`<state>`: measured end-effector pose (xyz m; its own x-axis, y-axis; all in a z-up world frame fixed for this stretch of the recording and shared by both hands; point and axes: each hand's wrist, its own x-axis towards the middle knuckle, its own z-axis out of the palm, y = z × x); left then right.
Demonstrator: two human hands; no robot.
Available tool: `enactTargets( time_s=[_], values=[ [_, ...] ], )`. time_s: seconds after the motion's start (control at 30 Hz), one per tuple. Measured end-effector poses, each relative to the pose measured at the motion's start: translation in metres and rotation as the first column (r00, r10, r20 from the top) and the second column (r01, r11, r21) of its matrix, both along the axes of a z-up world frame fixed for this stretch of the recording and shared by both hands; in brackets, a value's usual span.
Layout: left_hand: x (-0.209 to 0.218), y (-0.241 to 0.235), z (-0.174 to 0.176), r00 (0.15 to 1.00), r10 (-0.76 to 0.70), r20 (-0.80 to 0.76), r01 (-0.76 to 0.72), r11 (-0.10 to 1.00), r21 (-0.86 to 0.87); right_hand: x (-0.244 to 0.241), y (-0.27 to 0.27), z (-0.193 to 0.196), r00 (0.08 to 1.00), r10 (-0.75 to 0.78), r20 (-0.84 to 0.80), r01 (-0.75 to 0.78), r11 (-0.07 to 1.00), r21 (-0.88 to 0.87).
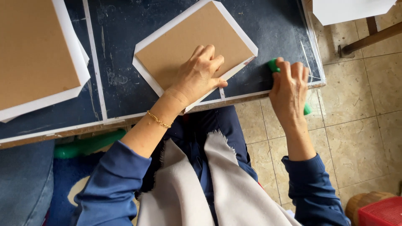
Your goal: Manually assembling invitations by applying glue to cardboard backings and attaching printed sheets.
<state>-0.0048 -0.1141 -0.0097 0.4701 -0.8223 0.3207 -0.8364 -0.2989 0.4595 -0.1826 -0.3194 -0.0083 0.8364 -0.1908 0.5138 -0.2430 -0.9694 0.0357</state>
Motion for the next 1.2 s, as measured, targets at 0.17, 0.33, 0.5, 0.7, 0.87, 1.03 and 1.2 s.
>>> enactTargets(
  time_s=[0.17, 0.33, 0.5, 0.7, 0.87, 1.03, 1.2],
  values=[
    [0.003, 0.010, 0.018, 0.989, 0.033, -0.146, -0.016, 0.993, 0.113, 0.034, 0.047, -0.003, 0.953, 0.303, 0.019, -0.303, 0.942, 0.144],
    [0.014, 0.036, 0.022, 0.966, -0.111, -0.234, 0.147, 0.979, 0.141, 0.053, 0.034, 0.010, 0.986, 0.159, 0.046, -0.162, 0.983, 0.085],
    [0.002, 0.056, 0.021, 0.983, -0.085, -0.165, 0.101, 0.991, 0.091, 0.031, 0.100, 0.020, 0.970, 0.239, -0.033, -0.232, 0.961, 0.147],
    [-0.007, 0.101, 0.020, 0.988, -0.068, -0.139, 0.081, 0.992, 0.093, 0.044, 0.058, 0.011, 0.999, 0.010, -0.043, -0.008, 0.999, 0.050],
    [-0.003, 0.100, 0.016, 0.987, -0.076, -0.141, 0.087, 0.993, 0.077, 0.023, 0.165, 0.011, 0.973, 0.230, -0.010, -0.230, 0.973, 0.005],
    [-0.007, 0.102, 0.014, 0.993, -0.056, -0.101, 0.063, 0.996, 0.060, 0.041, 0.071, 0.016, 0.996, 0.052, -0.068, -0.051, 0.999, 0.014],
    [0.016, 0.091, 0.011, 0.998, -0.034, -0.043, 0.035, 0.999, 0.017, 0.038, 0.159, 0.032, 0.994, -0.029, -0.106, 0.006, 0.978, -0.209]
  ],
)
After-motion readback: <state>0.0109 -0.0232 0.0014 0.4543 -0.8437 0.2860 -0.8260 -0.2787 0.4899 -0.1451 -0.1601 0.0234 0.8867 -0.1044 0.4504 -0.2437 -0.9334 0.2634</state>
